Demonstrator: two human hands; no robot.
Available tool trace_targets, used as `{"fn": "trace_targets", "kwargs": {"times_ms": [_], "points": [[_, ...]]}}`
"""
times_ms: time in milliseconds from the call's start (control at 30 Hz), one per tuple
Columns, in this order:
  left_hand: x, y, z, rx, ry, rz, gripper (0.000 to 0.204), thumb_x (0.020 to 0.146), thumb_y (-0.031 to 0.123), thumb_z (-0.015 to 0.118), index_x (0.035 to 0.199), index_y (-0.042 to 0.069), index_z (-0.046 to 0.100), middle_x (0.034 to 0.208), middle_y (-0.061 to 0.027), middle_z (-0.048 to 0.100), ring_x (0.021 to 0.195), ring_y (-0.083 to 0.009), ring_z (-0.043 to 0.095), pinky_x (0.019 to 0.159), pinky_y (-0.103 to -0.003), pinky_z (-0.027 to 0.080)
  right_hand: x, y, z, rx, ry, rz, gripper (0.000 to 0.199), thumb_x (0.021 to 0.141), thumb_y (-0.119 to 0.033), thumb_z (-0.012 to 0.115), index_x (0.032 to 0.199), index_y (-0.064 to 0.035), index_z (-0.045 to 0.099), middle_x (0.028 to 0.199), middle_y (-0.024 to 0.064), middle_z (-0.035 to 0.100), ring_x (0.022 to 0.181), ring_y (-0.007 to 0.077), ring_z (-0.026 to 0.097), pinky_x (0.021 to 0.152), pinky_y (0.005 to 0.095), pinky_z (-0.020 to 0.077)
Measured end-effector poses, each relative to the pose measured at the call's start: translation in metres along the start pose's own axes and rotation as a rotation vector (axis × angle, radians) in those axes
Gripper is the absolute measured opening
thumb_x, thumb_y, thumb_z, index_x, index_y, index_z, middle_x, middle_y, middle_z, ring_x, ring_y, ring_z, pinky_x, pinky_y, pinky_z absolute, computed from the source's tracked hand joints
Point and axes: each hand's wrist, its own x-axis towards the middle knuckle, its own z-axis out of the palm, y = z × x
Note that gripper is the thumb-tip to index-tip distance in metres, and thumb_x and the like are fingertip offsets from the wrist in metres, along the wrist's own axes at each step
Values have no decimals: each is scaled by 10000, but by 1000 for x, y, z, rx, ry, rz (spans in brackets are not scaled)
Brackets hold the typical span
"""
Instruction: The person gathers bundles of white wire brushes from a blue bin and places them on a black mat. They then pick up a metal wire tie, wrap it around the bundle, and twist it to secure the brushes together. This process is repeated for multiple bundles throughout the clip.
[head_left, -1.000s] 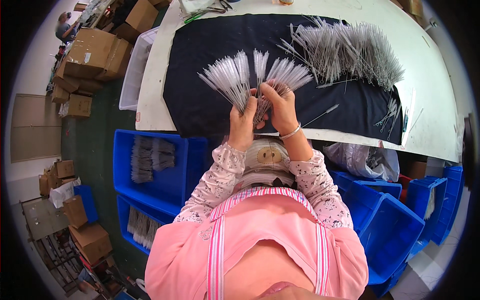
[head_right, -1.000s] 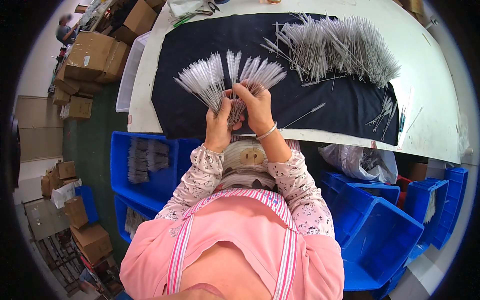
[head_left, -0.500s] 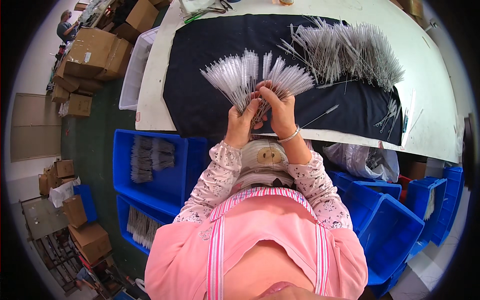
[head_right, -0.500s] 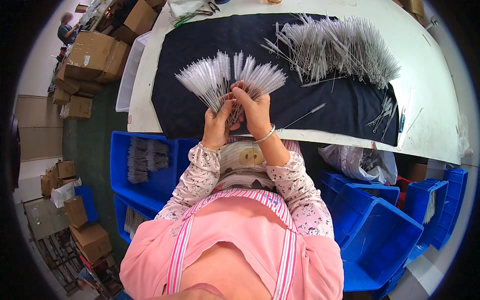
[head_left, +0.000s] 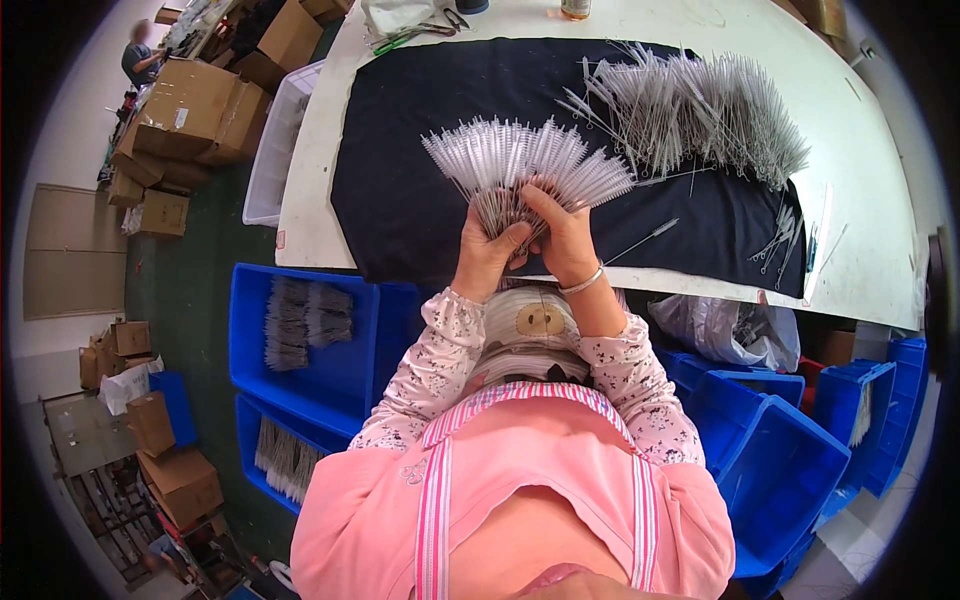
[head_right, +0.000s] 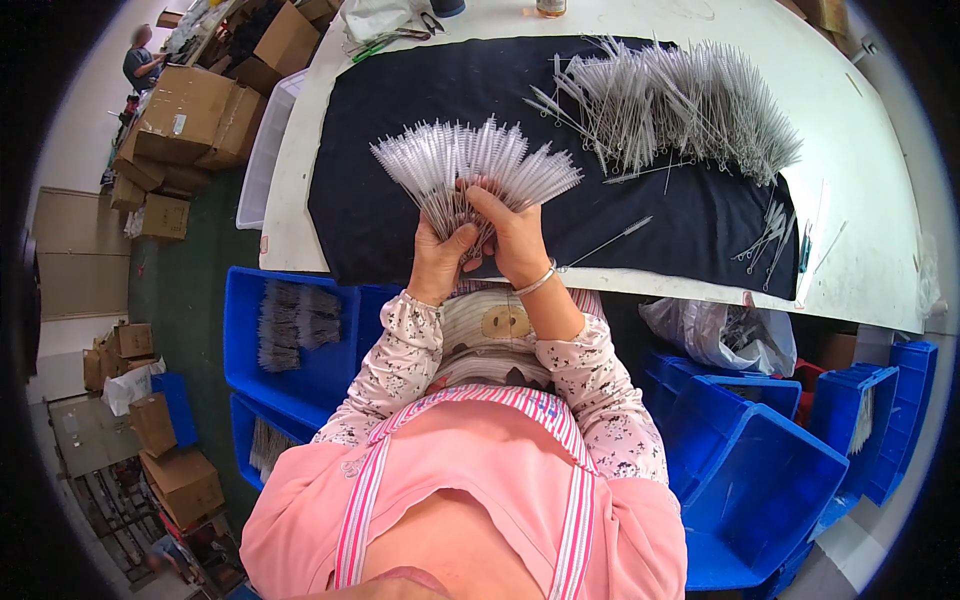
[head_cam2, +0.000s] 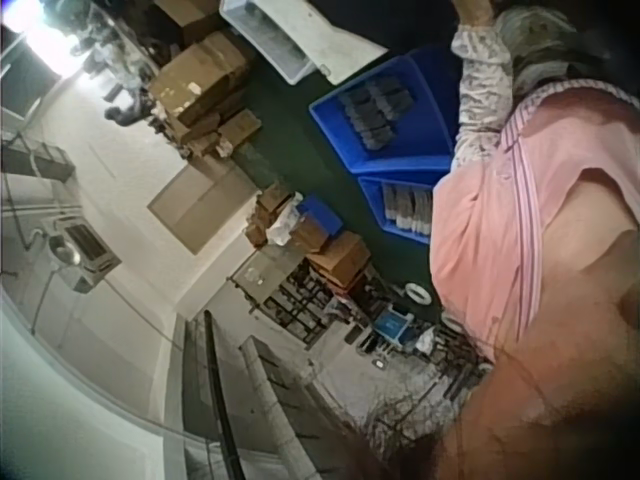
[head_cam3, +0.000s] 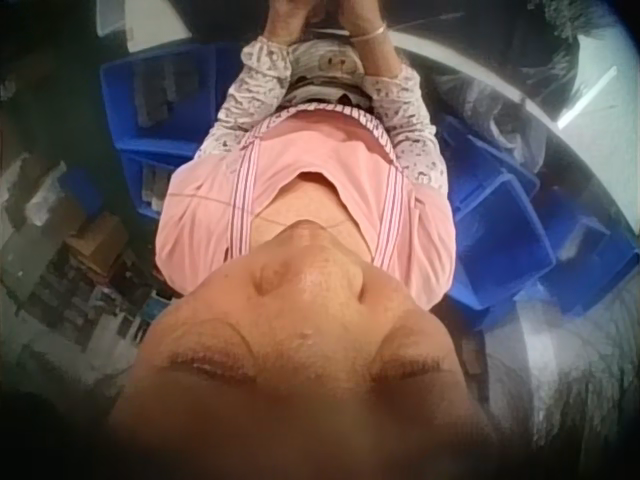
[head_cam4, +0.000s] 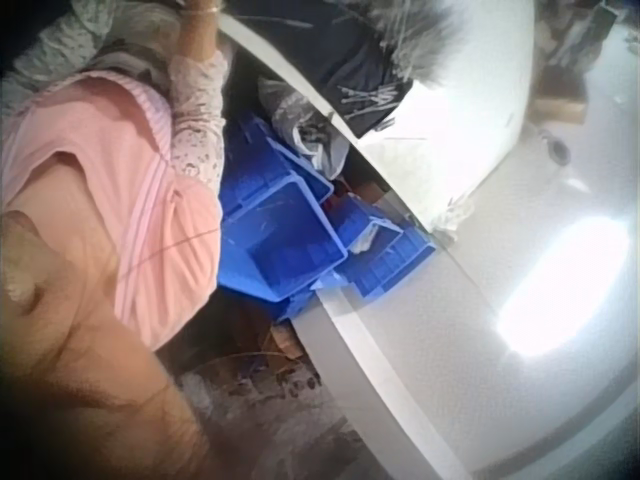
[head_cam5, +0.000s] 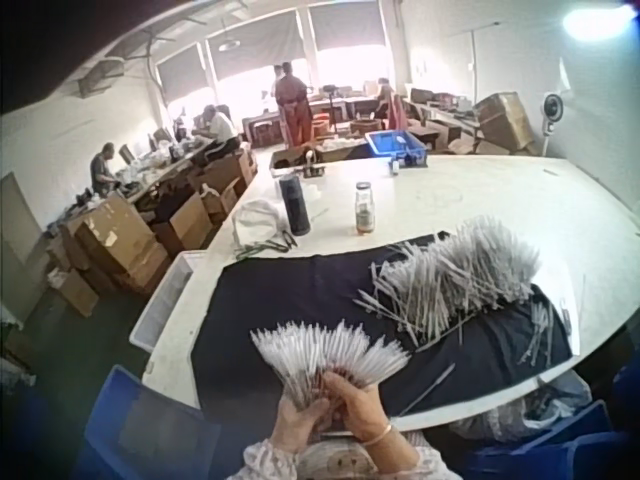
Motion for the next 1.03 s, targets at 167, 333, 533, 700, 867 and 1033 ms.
{"fn": "trace_targets", "kwargs": {"times_ms": [167,333,533,700,867,1033], "points": [[-1,-6,-3,41,28,33,457,791,226,751,1123,117,456,938,-40,607,644,-143,605,392,-198,420,0,0,4,14,32,-10,152,814,-129,671,924,-31,636,734,8,613,504,75,532,347,199,326],[-1,-1,0,-13,44,-55,408,797,263,745,1059,102,478,866,-32,625,638,-140,617,396,-213,445,9,6,-11,70,-65,89,227,861,-145,616,1040,-5,615,814,41,640,609,113,604,382,219,384],[0,3,1,-38,79,-65,416,823,285,721,1061,52,471,839,-68,635,615,-152,628,387,-198,414,9,3,-5,-44,-22,15,173,842,-105,604,976,-1,640,789,37,637,573,95,582,381,212,385],[-1,0,0,-19,143,-25,388,832,214,717,1079,44,471,841,-60,617,619,-162,629,390,-203,417,12,1,2,-161,39,36,120,809,-106,664,883,-15,640,717,16,616,489,74,531,333,206,332],[0,-1,-6,-91,102,-72,338,829,132,703,1074,66,480,850,-46,606,619,-156,625,396,-205,423,13,1,4,-82,14,23,179,804,-104,686,948,-2,653,719,17,624,510,82,551,379,202,375],[-2,-8,-6,-96,195,-112,336,824,122,695,1087,92,489,862,-39,607,619,-163,624,406,-212,442,14,11,1,-139,78,-19,242,811,-92,673,1023,22,654,742,31,640,586,107,608,467,199,459]]}}
